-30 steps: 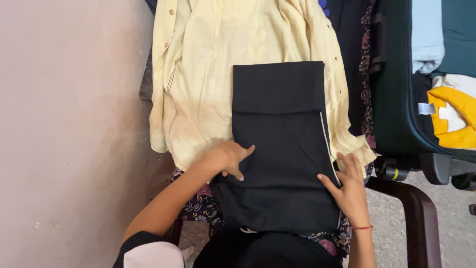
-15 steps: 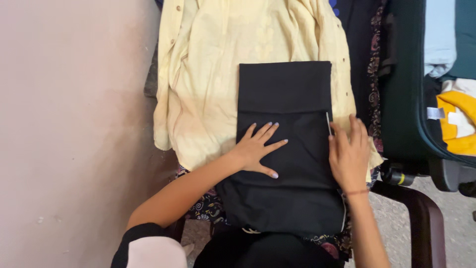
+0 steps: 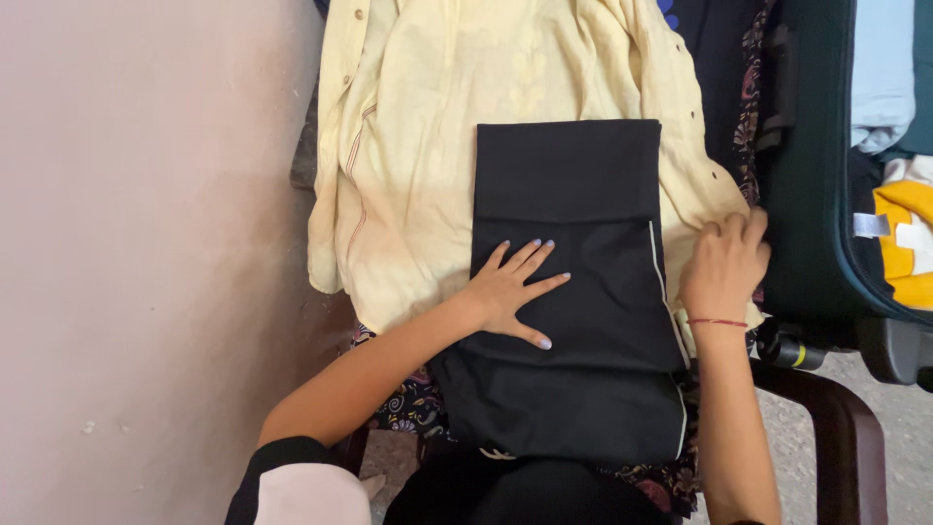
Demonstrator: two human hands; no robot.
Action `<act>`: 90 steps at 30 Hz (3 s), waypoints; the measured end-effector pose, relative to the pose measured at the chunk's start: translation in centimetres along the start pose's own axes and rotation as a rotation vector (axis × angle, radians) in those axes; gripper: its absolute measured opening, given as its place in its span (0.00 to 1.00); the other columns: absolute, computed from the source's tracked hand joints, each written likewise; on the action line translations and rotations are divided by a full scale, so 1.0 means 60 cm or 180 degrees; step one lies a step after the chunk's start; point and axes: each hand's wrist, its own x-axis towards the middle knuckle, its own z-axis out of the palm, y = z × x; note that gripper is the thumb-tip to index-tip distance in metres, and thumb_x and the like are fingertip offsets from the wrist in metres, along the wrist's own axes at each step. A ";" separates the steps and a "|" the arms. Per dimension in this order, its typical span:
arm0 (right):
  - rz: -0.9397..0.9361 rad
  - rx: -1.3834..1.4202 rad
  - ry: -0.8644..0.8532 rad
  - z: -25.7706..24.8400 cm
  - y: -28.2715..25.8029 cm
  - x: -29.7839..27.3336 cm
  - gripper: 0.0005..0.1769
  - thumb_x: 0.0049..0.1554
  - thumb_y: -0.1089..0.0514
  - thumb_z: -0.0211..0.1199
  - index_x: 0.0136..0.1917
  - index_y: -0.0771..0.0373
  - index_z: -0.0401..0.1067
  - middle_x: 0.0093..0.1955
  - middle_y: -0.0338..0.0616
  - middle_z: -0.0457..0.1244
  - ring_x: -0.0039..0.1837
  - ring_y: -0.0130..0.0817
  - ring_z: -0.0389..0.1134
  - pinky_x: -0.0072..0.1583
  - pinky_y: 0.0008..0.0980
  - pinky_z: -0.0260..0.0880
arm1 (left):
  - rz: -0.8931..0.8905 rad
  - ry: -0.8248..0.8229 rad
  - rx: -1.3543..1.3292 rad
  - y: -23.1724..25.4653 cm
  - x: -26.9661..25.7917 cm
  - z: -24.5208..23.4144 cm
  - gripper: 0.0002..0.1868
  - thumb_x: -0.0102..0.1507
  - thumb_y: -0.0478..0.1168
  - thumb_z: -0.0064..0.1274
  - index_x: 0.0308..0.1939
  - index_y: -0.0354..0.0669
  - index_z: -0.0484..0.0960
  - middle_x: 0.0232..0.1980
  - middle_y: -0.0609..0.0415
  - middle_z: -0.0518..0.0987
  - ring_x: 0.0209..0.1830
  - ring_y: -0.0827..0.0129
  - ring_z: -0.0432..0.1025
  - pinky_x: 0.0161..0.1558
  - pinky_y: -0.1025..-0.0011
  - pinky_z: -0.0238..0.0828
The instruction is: The person unbuttons a yellow short-sleeved shirt, lays it flat, and then places a pair of black trousers on top of it to prepare for folding.
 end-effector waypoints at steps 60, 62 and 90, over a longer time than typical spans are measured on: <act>-0.0906 0.2203 0.0648 0.027 -0.214 0.131 0.37 0.66 0.44 0.55 0.83 0.60 0.55 0.84 0.63 0.44 0.84 0.62 0.42 0.76 0.68 0.42 | -0.0088 0.0056 0.0116 -0.021 0.013 0.024 0.53 0.55 0.76 0.50 0.77 0.54 0.61 0.84 0.42 0.44 0.84 0.50 0.38 0.75 0.39 0.37; -0.0863 0.2070 0.0578 0.021 -0.216 0.189 0.39 0.65 0.44 0.58 0.85 0.56 0.52 0.86 0.61 0.40 0.85 0.60 0.38 0.77 0.68 0.41 | -0.0078 0.0043 0.0133 -0.021 0.014 0.023 0.52 0.56 0.76 0.50 0.77 0.55 0.61 0.84 0.42 0.43 0.83 0.50 0.37 0.74 0.40 0.38; -0.0529 0.2624 0.0644 0.075 -0.198 0.152 0.22 0.66 0.53 0.57 0.70 0.63 0.70 0.75 0.58 0.58 0.78 0.56 0.56 0.77 0.54 0.50 | -0.1049 0.0022 0.0593 -0.025 0.005 -0.061 0.54 0.53 0.69 0.59 0.78 0.64 0.53 0.83 0.40 0.39 0.82 0.46 0.30 0.69 0.30 0.33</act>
